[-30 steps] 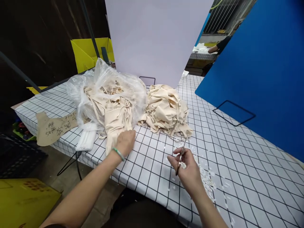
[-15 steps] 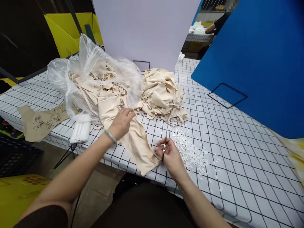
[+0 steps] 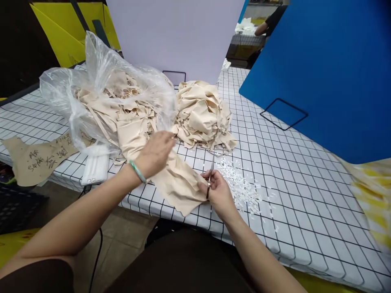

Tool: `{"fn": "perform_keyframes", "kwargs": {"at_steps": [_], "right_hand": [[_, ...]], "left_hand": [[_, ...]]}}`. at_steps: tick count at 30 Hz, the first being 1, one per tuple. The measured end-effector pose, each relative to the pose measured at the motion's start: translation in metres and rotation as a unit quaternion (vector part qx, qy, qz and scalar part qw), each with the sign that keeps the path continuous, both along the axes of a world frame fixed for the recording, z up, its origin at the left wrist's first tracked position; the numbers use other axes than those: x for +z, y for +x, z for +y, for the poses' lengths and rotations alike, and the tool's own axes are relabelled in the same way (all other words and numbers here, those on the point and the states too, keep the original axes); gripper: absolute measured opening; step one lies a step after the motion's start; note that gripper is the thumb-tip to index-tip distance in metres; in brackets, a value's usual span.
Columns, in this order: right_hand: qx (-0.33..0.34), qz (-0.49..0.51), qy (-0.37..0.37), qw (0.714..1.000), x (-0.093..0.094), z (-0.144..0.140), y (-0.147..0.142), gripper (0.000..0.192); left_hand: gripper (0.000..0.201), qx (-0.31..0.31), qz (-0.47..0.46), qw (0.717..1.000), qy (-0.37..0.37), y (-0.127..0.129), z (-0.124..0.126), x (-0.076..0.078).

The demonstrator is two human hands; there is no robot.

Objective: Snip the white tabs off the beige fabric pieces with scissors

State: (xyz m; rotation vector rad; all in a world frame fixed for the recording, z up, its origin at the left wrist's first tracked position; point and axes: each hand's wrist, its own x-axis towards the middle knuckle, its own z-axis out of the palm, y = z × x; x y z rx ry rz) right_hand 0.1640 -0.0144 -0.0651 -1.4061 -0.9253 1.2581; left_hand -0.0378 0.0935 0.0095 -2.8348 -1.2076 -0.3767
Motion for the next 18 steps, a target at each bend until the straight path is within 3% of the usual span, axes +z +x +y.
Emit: {"fn": "perform_keyframes", "kwargs": {"at_steps": [3, 6, 10, 13, 18], "right_hand": [[0.005, 0.054, 0.015, 0.998, 0.009, -0.001, 0.008, 0.043], [-0.01, 0.041, 0.021, 0.999, 0.01, -0.002, 0.012, 0.043], [-0.057, -0.06, 0.02, 0.996, 0.005, -0.007, 0.011, 0.038], [-0.084, -0.163, 0.076, 0.98, 0.009, -0.01, 0.005, 0.034], [-0.026, -0.116, 0.128, 0.985, 0.01, 0.004, -0.022, 0.036]], "left_hand": [[0.047, -0.114, -0.036, 0.988, -0.098, 0.01, -0.004, -0.011], [0.038, -0.099, 0.0, 0.982, -0.16, 0.005, -0.002, -0.019], [0.031, -0.079, 0.043, 0.984, -0.152, -0.016, 0.002, -0.035], [0.019, -0.061, 0.029, 0.99, -0.126, -0.02, 0.005, -0.048], [0.011, -0.069, -0.055, 0.992, -0.085, -0.005, 0.007, -0.056]]}}
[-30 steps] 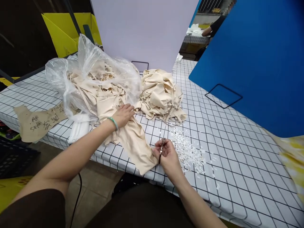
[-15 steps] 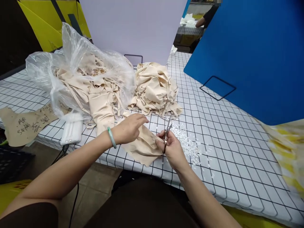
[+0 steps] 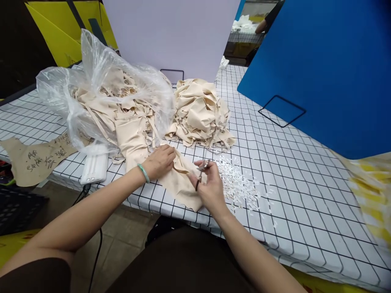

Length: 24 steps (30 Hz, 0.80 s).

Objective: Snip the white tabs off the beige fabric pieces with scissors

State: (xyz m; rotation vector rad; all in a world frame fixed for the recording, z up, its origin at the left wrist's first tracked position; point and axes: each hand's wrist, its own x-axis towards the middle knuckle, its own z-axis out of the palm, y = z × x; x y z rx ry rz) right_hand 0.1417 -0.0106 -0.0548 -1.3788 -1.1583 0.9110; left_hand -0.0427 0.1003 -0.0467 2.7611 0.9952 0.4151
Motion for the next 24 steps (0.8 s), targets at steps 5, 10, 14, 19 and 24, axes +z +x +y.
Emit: {"fn": "perform_keyframes", "kwargs": {"at_steps": [5, 10, 14, 19, 24], "right_hand": [[0.038, 0.043, -0.044, 0.997, -0.013, 0.025, -0.021, 0.024], [0.04, 0.185, -0.013, 0.982, 0.003, 0.026, -0.014, 0.029], [0.044, 0.222, 0.015, 0.974, 0.023, 0.023, -0.003, 0.034], [0.04, 0.2, 0.009, 0.979, 0.029, 0.02, 0.003, 0.034], [0.044, 0.198, -0.036, 0.979, 0.023, 0.007, 0.007, 0.034]], "left_hand": [[0.011, 0.036, -0.131, 0.991, 0.019, 0.003, -0.035, 0.018], [0.013, 0.104, -0.397, 0.817, -0.405, 0.006, -0.089, 0.034], [0.03, 0.098, -0.437, 0.577, -0.683, 0.015, -0.104, 0.039], [0.027, 0.119, -0.457, 0.588, -0.657, 0.026, -0.101, 0.051], [0.034, 0.099, -0.439, 0.673, -0.587, 0.028, -0.103, 0.059]]}}
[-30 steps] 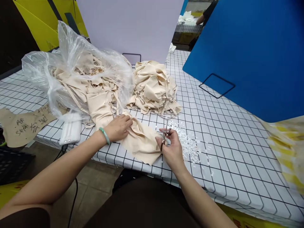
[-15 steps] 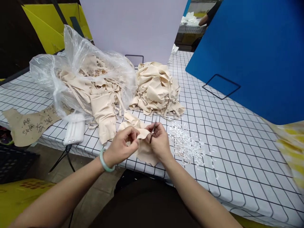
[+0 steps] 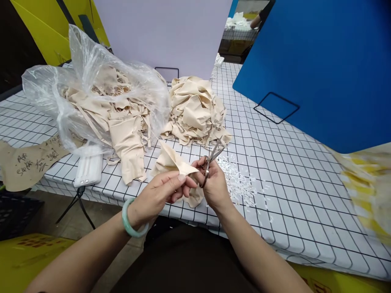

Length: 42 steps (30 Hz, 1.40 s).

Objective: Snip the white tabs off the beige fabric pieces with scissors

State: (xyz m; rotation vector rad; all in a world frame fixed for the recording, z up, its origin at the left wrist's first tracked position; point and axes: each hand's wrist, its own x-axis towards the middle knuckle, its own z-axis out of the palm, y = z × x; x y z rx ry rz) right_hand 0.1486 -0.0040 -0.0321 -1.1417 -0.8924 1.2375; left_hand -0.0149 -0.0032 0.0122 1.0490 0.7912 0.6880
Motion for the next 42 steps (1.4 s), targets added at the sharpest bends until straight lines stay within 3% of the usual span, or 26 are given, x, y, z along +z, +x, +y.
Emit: {"fn": "perform_keyframes", "kwargs": {"at_steps": [4, 6, 10, 12, 14, 16, 18, 21, 24, 27, 31, 42], "right_hand": [[-0.004, 0.002, -0.003, 1.0, -0.001, -0.01, 0.008, 0.038], [-0.001, 0.009, 0.006, 1.0, 0.0, -0.014, 0.01, 0.036], [0.019, 0.044, -0.011, 0.999, 0.001, -0.02, 0.001, 0.036], [0.034, 0.073, -0.038, 0.996, 0.001, -0.025, -0.008, 0.04], [0.058, 0.098, -0.056, 0.992, -0.001, -0.031, -0.014, 0.044], [0.081, 0.103, -0.068, 0.989, -0.003, -0.037, -0.013, 0.047], [0.086, 0.062, -0.072, 0.992, -0.004, -0.043, -0.001, 0.045], [0.053, -0.129, -0.05, 0.989, -0.003, -0.053, 0.027, 0.036], [0.022, -0.333, -0.003, 0.943, 0.001, -0.061, 0.053, 0.033], [0.029, -0.427, 0.041, 0.903, 0.004, -0.067, 0.064, 0.034], [0.038, -0.469, 0.066, 0.88, 0.004, -0.07, 0.066, 0.036], [0.034, -0.476, 0.111, 0.872, 0.002, -0.07, 0.063, 0.048]], "left_hand": [[0.036, -0.01, 0.074, 0.996, 0.039, -0.004, -0.001, 0.004], [0.035, -0.003, 0.126, 0.986, 0.113, -0.006, -0.001, 0.008], [0.03, 0.081, 0.206, 0.909, 0.352, -0.002, -0.002, 0.015], [0.029, 0.089, 0.187, 0.889, 0.409, 0.004, -0.003, 0.014], [0.031, 0.069, 0.125, 0.912, 0.384, 0.013, -0.003, 0.008], [0.034, 0.066, 0.071, 0.945, 0.313, 0.023, -0.003, -0.002], [0.035, 0.083, 0.056, 0.961, 0.259, 0.031, -0.004, -0.013], [0.035, 0.092, 0.064, 0.964, 0.242, 0.038, -0.007, -0.028], [0.034, 0.066, 0.058, 0.97, 0.228, 0.041, -0.01, -0.035], [0.033, 0.047, 0.05, 0.971, 0.228, 0.045, -0.013, -0.037], [0.036, 0.038, 0.055, 0.965, 0.254, 0.049, -0.014, -0.039], [0.033, 0.014, 0.035, 0.974, 0.224, 0.05, -0.015, -0.042]]}}
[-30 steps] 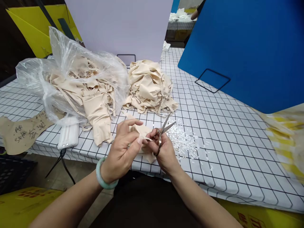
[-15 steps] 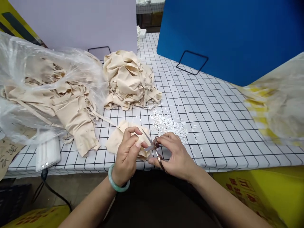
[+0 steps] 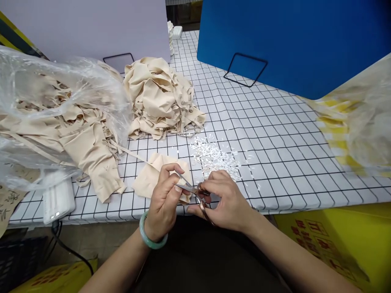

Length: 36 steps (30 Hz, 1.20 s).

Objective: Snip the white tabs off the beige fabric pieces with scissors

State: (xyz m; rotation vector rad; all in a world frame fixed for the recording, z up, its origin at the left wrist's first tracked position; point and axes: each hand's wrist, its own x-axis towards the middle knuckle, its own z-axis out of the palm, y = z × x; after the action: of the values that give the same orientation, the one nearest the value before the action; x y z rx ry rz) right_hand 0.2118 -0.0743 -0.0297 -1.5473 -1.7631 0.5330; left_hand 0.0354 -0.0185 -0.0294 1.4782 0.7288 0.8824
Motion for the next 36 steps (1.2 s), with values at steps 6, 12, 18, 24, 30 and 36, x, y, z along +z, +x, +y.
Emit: {"fn": "perform_keyframes", "kwargs": {"at_steps": [6, 12, 18, 24, 30, 36], "right_hand": [[0.007, 0.009, -0.002, 1.0, 0.003, -0.001, 0.0, 0.048], [0.012, 0.007, 0.008, 1.0, 0.001, -0.002, 0.001, 0.05], [-0.017, -0.023, 0.044, 0.999, -0.004, -0.008, 0.004, 0.048], [-0.081, -0.051, 0.063, 0.993, -0.017, -0.022, 0.016, 0.05], [-0.171, 0.018, -0.032, 0.985, -0.028, -0.029, 0.034, 0.054], [-0.242, 0.098, -0.152, 0.953, -0.016, -0.028, 0.058, 0.048]], "left_hand": [[0.034, 0.001, 0.002, 0.998, 0.062, 0.004, 0.0, 0.001], [0.031, -0.011, 0.001, 0.997, 0.079, 0.005, -0.001, 0.003], [0.031, -0.02, 0.005, 0.996, 0.086, 0.011, -0.001, -0.001], [0.033, -0.065, 0.034, 0.994, 0.08, 0.028, 0.001, -0.005], [0.034, -0.083, 0.085, 0.988, 0.103, 0.05, 0.004, -0.009], [0.028, -0.233, 0.254, 0.918, 0.196, 0.008, 0.024, 0.021]]}}
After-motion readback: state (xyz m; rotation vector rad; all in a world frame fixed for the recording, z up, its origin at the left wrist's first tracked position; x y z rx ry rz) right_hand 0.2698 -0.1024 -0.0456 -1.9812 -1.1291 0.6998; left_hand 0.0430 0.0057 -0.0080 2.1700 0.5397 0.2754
